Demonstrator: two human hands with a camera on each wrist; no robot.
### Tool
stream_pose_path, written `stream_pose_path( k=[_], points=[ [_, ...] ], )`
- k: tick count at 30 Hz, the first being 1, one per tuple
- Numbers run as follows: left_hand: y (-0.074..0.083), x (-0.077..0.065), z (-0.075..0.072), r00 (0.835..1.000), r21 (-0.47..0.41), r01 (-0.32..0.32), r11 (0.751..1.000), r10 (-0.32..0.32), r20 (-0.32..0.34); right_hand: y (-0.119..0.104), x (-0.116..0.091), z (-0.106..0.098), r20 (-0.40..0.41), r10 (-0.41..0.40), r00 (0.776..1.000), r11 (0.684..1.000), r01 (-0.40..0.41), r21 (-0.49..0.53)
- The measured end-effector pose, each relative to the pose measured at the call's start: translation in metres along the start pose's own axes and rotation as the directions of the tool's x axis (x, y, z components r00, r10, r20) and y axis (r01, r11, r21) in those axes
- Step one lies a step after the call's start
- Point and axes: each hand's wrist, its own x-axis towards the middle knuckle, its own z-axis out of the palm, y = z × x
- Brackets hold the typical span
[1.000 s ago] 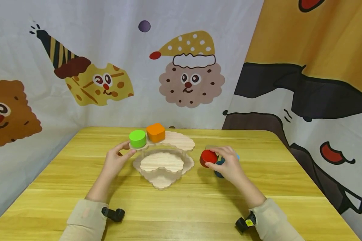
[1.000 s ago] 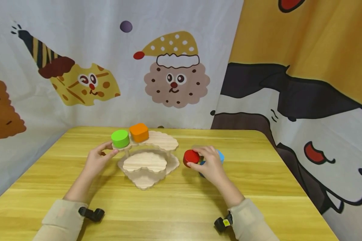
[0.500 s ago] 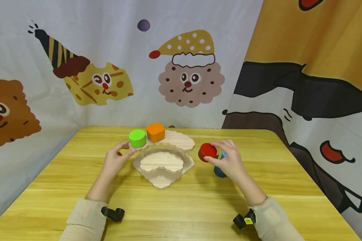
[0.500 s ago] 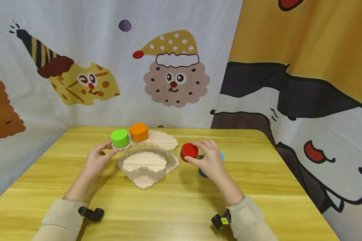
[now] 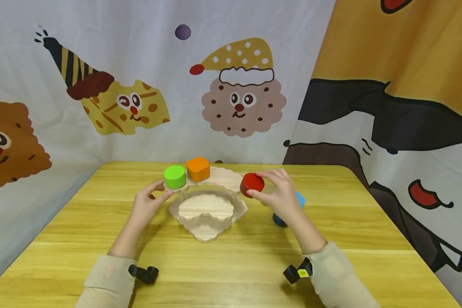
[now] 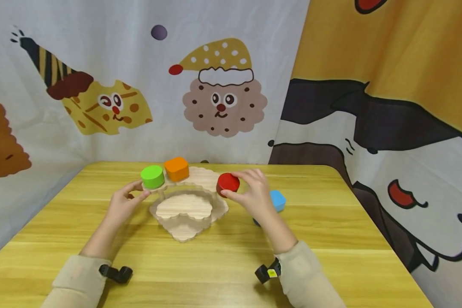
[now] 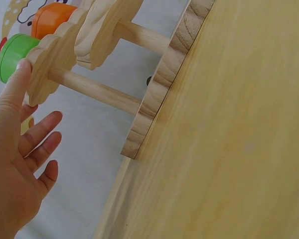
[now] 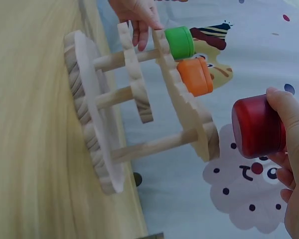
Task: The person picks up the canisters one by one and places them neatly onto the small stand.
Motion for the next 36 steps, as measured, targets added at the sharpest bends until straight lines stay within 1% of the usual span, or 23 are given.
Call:
stream_pose_path(
  k=[4, 11, 15, 19, 27, 31, 36],
  points=[
    [0.000, 0.000, 0.000, 1.000, -0.007, -0.005, 1.000, 0.005, 0.004, -0.006, 0.009, 0.004, 0.002, -0.008, 1.000, 1.000, 0.008, -0.006],
    [0.000, 0.000, 0.000, 1.000, -0.003, 0.002, 1.000, -0.002, 0.008, -0.019, 0.025, 0.011, 0.031, 0.024, 0.999, 1.000, -0.023, -0.016],
    [0.000, 0.000, 0.000, 1.000, 0.005, 0.001, 1.000, -0.002, 0.009, -0.023, 0.035, 0.015, 0.037, 0.017, 0.999, 1.000, -0.016, -0.020],
    [-0.001, 0.000, 0.000, 1.000, 0.002, 0.002, 1.000, -0.002, 0.011, -0.025, 0.044, 0.020, 0.049, 0.008, 0.999, 1.000, -0.007, -0.019],
    [-0.002, 0.000, 0.001, 1.000, 0.000, -0.006, 1.000, 0.006, 0.008, -0.027, 0.055, 0.031, 0.072, 0.047, 0.996, 0.998, -0.050, 0.033],
    [-0.003, 0.000, 0.001, 1.000, 0.000, -0.007, 1.000, 0.007, 0.007, -0.026, 0.060, 0.038, 0.078, 0.065, 0.995, 0.998, -0.067, 0.021],
    [-0.004, 0.000, 0.001, 1.000, -0.001, -0.016, 1.000, 0.016, 0.003, -0.026, 0.063, 0.045, 0.106, 0.094, 0.990, 0.996, -0.094, 0.002]
  ],
)
